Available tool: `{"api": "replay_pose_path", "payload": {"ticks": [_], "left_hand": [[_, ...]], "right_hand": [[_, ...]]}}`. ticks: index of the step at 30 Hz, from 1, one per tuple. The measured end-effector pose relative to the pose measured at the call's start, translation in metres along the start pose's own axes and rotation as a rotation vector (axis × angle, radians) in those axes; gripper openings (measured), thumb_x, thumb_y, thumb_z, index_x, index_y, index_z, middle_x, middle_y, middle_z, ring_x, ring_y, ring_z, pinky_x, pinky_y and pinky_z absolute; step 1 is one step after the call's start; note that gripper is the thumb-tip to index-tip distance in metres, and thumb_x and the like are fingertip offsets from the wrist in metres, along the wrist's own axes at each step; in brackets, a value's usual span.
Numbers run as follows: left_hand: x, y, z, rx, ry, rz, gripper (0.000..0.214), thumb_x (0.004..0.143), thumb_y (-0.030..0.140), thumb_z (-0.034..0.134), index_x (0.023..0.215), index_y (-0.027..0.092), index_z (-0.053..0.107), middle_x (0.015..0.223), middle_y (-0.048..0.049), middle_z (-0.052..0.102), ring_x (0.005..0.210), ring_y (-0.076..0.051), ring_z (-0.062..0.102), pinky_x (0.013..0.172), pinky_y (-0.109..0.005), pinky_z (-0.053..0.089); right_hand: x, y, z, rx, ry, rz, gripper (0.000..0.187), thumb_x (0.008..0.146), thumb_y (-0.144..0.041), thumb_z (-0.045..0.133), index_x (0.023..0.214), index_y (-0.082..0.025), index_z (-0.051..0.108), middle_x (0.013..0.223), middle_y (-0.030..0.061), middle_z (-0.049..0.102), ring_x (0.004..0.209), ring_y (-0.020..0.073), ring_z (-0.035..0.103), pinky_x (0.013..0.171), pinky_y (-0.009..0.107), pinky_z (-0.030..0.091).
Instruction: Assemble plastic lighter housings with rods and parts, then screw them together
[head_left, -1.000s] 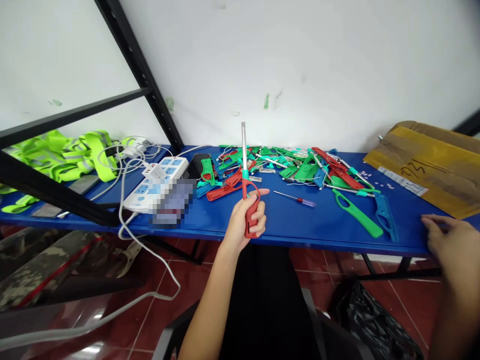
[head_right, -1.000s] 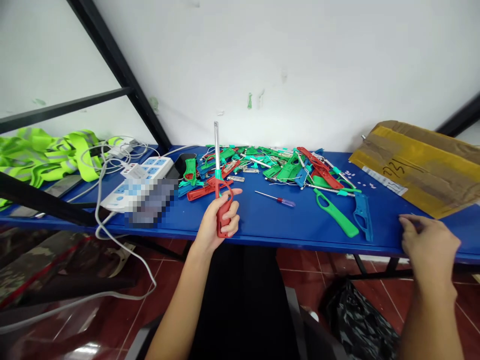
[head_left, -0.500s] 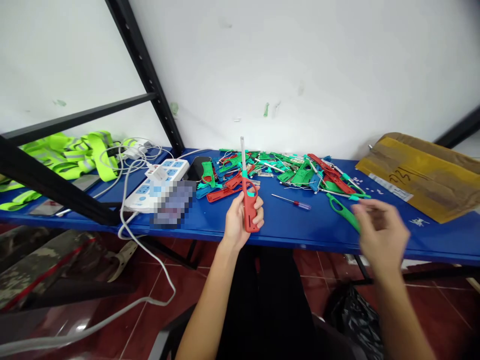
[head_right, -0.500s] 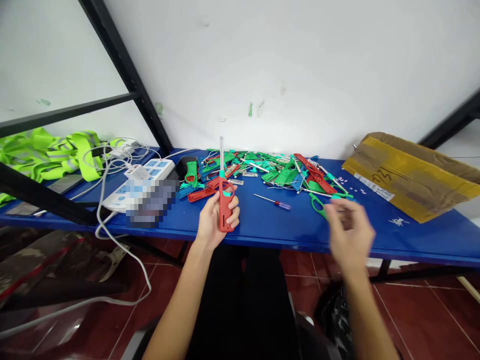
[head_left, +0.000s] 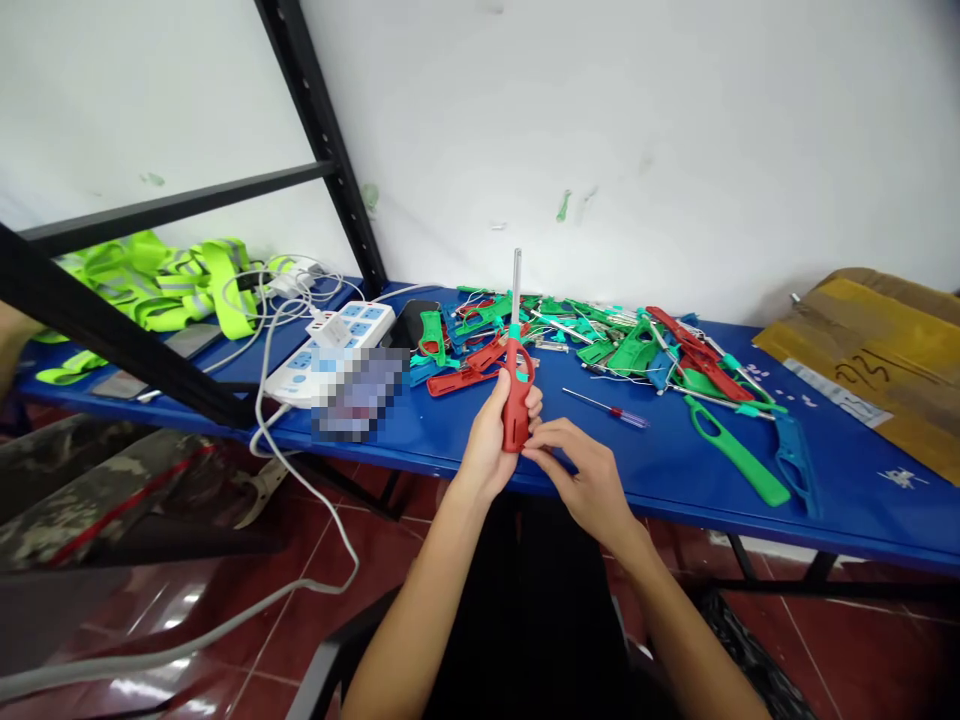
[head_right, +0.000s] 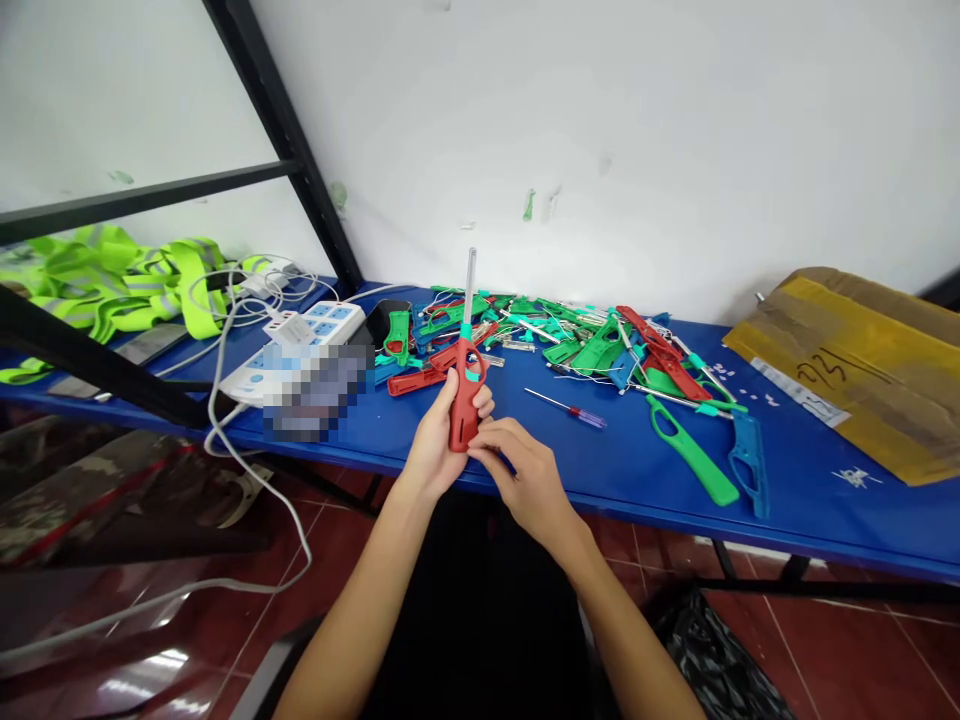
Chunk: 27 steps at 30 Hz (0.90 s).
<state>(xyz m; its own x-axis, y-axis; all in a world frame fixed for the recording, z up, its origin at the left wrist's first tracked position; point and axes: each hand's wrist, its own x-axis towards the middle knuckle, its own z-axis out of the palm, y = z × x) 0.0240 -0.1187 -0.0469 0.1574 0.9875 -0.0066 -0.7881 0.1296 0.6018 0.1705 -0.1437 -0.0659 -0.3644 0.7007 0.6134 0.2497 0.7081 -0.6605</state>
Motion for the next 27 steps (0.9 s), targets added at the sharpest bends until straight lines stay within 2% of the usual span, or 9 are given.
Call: {"api": "replay_pose_path", "payload": {"ticks": [3, 5, 8, 10, 14, 19, 24, 27], "left_hand": [[-0.001, -0.0005, 0.0005, 0.016, -0.005, 0.02, 0.041, 0.102, 0.058, 0.071, 0.112, 0.019, 0.068, 0.078, 0.0024, 0.05, 0.065, -0.01, 0.046, 0.056, -0.017, 0.042], [-0.002, -0.0006, 0.001, 0.039, -0.008, 0.024, 0.041, 0.101, 0.058, 0.072, 0.112, 0.019, 0.068, 0.078, 0.0028, 0.05, 0.063, -0.009, 0.044, 0.056, -0.018, 0.04], [-0.0037, -0.0005, 0.002, 0.108, -0.003, 0.021, 0.044, 0.099, 0.061, 0.073, 0.097, 0.018, 0.064, 0.078, 0.0023, 0.051, 0.063, -0.009, 0.042, 0.056, -0.018, 0.04], [-0.0049, -0.0002, 0.0029, 0.154, -0.008, 0.009, 0.051, 0.098, 0.066, 0.072, 0.086, 0.018, 0.059, 0.077, 0.0017, 0.052, 0.062, -0.009, 0.044, 0.057, -0.019, 0.043], [-0.0067, 0.0012, 0.0042, 0.182, -0.029, -0.038, 0.06, 0.096, 0.074, 0.069, 0.08, 0.018, 0.056, 0.076, 0.0024, 0.051, 0.055, -0.007, 0.043, 0.052, -0.019, 0.044], [-0.0058, 0.0008, 0.0019, 0.192, -0.031, -0.032, 0.058, 0.093, 0.071, 0.076, 0.084, 0.017, 0.058, 0.076, 0.0037, 0.051, 0.051, -0.005, 0.038, 0.044, -0.017, 0.035], [-0.005, -0.0024, -0.0001, 0.166, -0.062, -0.013, 0.053, 0.095, 0.066, 0.075, 0.087, 0.017, 0.06, 0.072, 0.0041, 0.05, 0.052, -0.006, 0.041, 0.046, -0.018, 0.036], [-0.005, -0.0037, 0.0014, 0.14, -0.056, -0.008, 0.048, 0.095, 0.063, 0.077, 0.095, 0.017, 0.064, 0.077, 0.0026, 0.055, 0.054, -0.007, 0.044, 0.049, -0.018, 0.038]], "right_hand": [[-0.0003, -0.0002, 0.0014, -0.011, -0.02, -0.013, 0.011, 0.108, -0.023, 0.066, 0.11, -0.027, 0.076, 0.106, 0.0071, 0.081, 0.101, 0.0242, 0.077, 0.096, 0.04, 0.063], [0.0, 0.0, 0.0024, -0.014, -0.015, -0.023, 0.011, 0.108, -0.022, 0.066, 0.111, -0.027, 0.076, 0.107, 0.0067, 0.081, 0.102, 0.024, 0.077, 0.098, 0.04, 0.062], [0.0005, 0.0003, 0.0029, 0.001, -0.017, -0.017, 0.011, 0.108, -0.022, 0.067, 0.11, -0.027, 0.076, 0.108, 0.0063, 0.081, 0.103, 0.0236, 0.077, 0.098, 0.039, 0.061], [0.0007, 0.0004, 0.0027, 0.014, -0.016, 0.019, 0.008, 0.107, -0.024, 0.069, 0.11, -0.027, 0.076, 0.106, 0.0061, 0.08, 0.098, 0.0232, 0.076, 0.093, 0.037, 0.061], [0.0022, 0.001, 0.0017, 0.047, -0.013, 0.122, 0.006, 0.104, -0.03, 0.074, 0.108, -0.026, 0.076, 0.098, 0.0045, 0.076, 0.082, 0.0203, 0.069, 0.08, 0.034, 0.057], [0.0068, 0.0036, 0.001, 0.122, -0.047, 0.284, 0.021, 0.099, -0.046, 0.079, 0.103, -0.025, 0.078, 0.087, 0.0023, 0.074, 0.073, 0.019, 0.061, 0.072, 0.033, 0.05], [0.0085, 0.006, -0.0009, 0.28, -0.07, 0.434, 0.041, 0.089, -0.061, 0.086, 0.099, -0.024, 0.073, 0.084, 0.0016, 0.072, 0.074, 0.0195, 0.061, 0.072, 0.034, 0.05], [0.0075, 0.0054, -0.0027, 0.305, -0.095, 0.474, 0.045, 0.085, -0.065, 0.087, 0.09, -0.024, 0.07, 0.079, 0.0002, 0.069, 0.071, 0.0185, 0.059, 0.071, 0.034, 0.049]]}}
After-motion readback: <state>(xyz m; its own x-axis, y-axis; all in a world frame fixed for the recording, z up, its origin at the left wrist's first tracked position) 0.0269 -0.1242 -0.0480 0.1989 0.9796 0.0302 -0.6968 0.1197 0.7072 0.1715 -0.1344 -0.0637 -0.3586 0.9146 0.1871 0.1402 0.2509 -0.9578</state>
